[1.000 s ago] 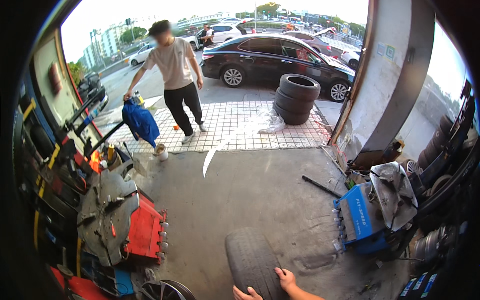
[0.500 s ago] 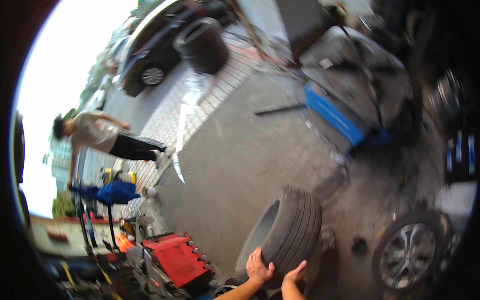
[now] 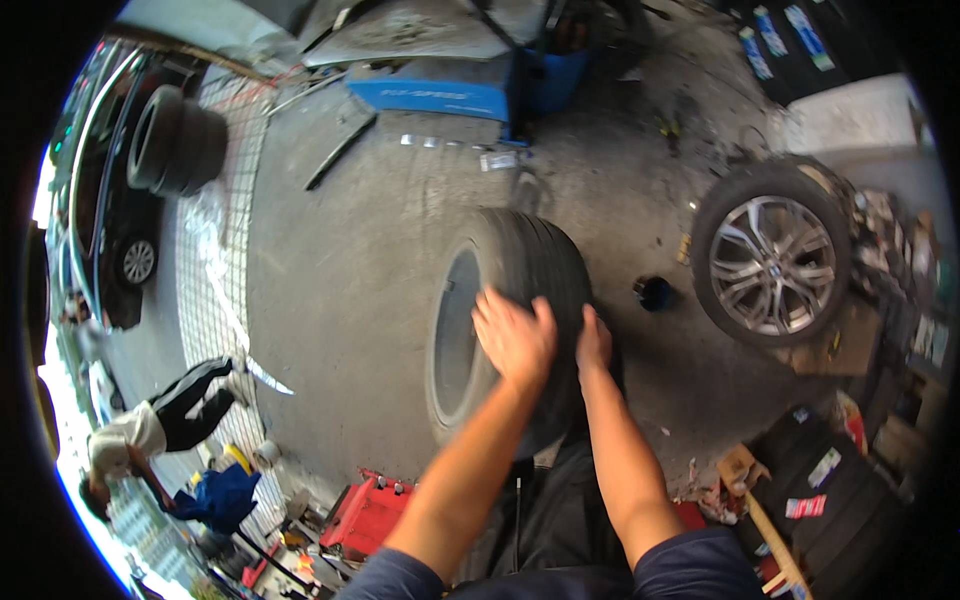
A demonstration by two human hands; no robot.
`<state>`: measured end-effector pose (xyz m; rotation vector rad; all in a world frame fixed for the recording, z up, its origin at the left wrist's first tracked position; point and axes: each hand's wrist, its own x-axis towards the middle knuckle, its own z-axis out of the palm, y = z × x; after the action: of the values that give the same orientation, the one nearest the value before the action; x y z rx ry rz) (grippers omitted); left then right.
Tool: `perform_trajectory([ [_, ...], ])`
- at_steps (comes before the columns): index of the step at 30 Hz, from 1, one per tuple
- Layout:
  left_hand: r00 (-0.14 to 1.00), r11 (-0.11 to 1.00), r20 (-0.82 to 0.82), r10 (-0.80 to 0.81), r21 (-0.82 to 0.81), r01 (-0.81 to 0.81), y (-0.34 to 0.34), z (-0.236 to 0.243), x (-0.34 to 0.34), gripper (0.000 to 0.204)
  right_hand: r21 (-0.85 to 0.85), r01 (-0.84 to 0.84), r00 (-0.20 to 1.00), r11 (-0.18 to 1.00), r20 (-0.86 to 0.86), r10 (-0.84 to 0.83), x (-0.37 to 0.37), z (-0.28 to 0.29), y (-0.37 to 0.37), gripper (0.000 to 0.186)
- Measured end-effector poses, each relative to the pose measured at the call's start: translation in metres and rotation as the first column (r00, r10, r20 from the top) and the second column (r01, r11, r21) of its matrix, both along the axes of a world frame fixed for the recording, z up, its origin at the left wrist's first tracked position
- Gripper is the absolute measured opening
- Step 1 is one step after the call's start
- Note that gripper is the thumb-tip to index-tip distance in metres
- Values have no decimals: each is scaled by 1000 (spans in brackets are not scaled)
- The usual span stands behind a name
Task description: The person removes a tire from a tire machine, carries it to the floor, and then mounts a tire onto a wheel rim using the tire machine. The person repeats the mounting process for another tire.
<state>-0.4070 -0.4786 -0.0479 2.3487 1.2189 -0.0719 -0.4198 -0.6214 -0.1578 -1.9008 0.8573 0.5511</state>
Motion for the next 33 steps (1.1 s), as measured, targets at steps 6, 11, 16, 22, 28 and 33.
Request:
perform_trajectory([
  [6,842,855,-183,-507,-232,464,111,-37,93,90,177,18,957,984,-289,34,-115,-9,-10,84],
  [11,869,855,43,-493,-163,493,108,-40,-42,91,597,302,934,743,-28,-357,-187,-16,44,64],
  [16,917,904,73,-391,-159,398,95,-56,-79,80,593,260,926,762,70,-371,-146,-11,31,52],
  [22,714,762,290,-638,103,639,81,-68,-14,61,546,292,940,785,-13,-340,-112,-4,2,50],
  [28,875,846,194,-443,-234,480,90,-54,31,64,774,535,707,338,-191,-681,-102,-11,32,57],
  [33,898,876,184,-401,-211,434,100,-47,73,65,443,453,890,774,-282,-359,-70,25,7,38],
])
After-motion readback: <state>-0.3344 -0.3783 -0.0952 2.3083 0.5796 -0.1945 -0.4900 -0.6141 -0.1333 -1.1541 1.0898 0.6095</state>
